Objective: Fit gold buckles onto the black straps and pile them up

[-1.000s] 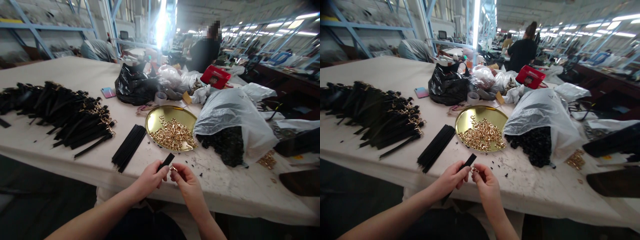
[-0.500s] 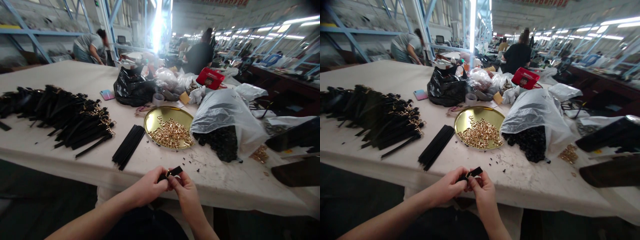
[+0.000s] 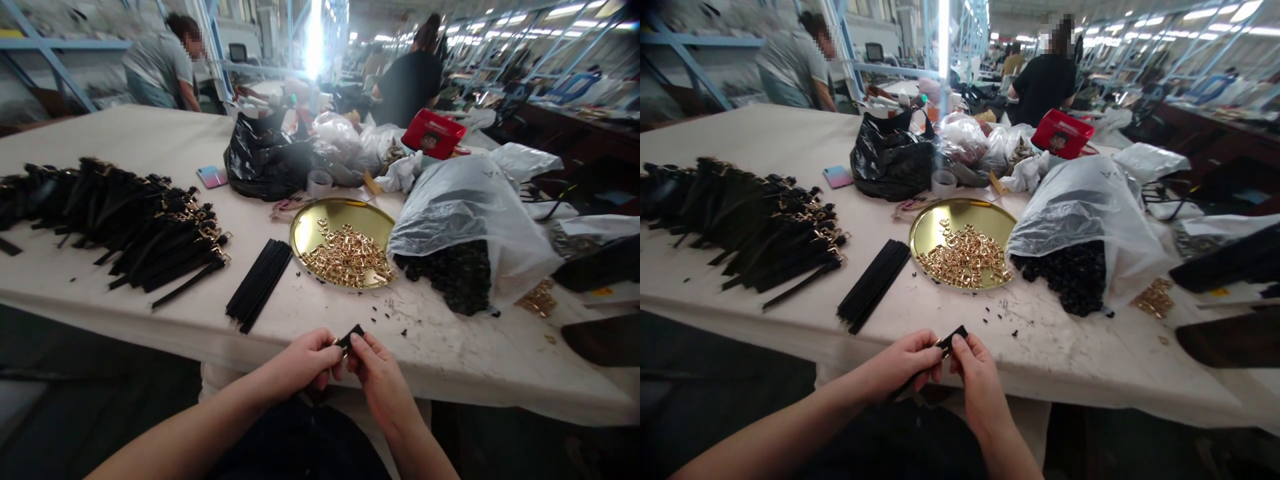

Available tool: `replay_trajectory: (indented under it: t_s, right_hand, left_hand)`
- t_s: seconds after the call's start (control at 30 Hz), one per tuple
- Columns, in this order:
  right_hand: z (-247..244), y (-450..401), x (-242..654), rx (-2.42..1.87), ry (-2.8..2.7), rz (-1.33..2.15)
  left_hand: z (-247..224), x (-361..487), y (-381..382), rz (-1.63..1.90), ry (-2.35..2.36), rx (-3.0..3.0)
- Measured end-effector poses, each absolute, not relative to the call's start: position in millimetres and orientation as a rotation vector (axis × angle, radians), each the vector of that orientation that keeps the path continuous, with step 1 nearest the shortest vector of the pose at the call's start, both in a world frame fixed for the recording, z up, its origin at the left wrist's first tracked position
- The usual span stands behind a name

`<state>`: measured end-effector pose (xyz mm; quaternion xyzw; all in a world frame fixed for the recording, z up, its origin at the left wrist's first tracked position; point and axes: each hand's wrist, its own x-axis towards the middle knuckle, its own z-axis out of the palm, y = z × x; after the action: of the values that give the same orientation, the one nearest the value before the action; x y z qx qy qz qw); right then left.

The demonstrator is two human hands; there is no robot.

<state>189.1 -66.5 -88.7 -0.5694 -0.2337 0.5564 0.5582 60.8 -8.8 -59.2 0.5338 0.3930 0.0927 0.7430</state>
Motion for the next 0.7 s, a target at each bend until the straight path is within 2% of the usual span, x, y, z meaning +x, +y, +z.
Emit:
replay_trajectory:
  t_s: [0.17, 0.33, 0.4, 0.63, 0.7]
  right_hand:
    - [-91.2, -66.8, 188.0, -1.437, -0.673, 1.12]
    - [-88.5, -64.8, 185.3, -1.206, -0.401, 1.449]
    - [-86.5, -65.1, 186.0, -1.183, -0.384, 1.481]
    - [-80.8, -77.7, 194.9, -1.489, -0.891, 1.123]
    - [-80.5, -81.8, 193.6, -1.578, -1.073, 0.928]
  left_hand:
    - [-62.0, 65.9, -13.6, 0.316, 0.908, 1.143]
    - [-59.9, 62.3, -13.3, 0.3, 0.824, 1.156]
    - [-59.6, 61.0, -13.6, 0.291, 0.819, 1.162]
    - [-63.7, 61.0, -25.3, 0.304, 0.866, 1.139]
    - [-66.5, 61.0, -28.9, 0.313, 0.879, 1.176]
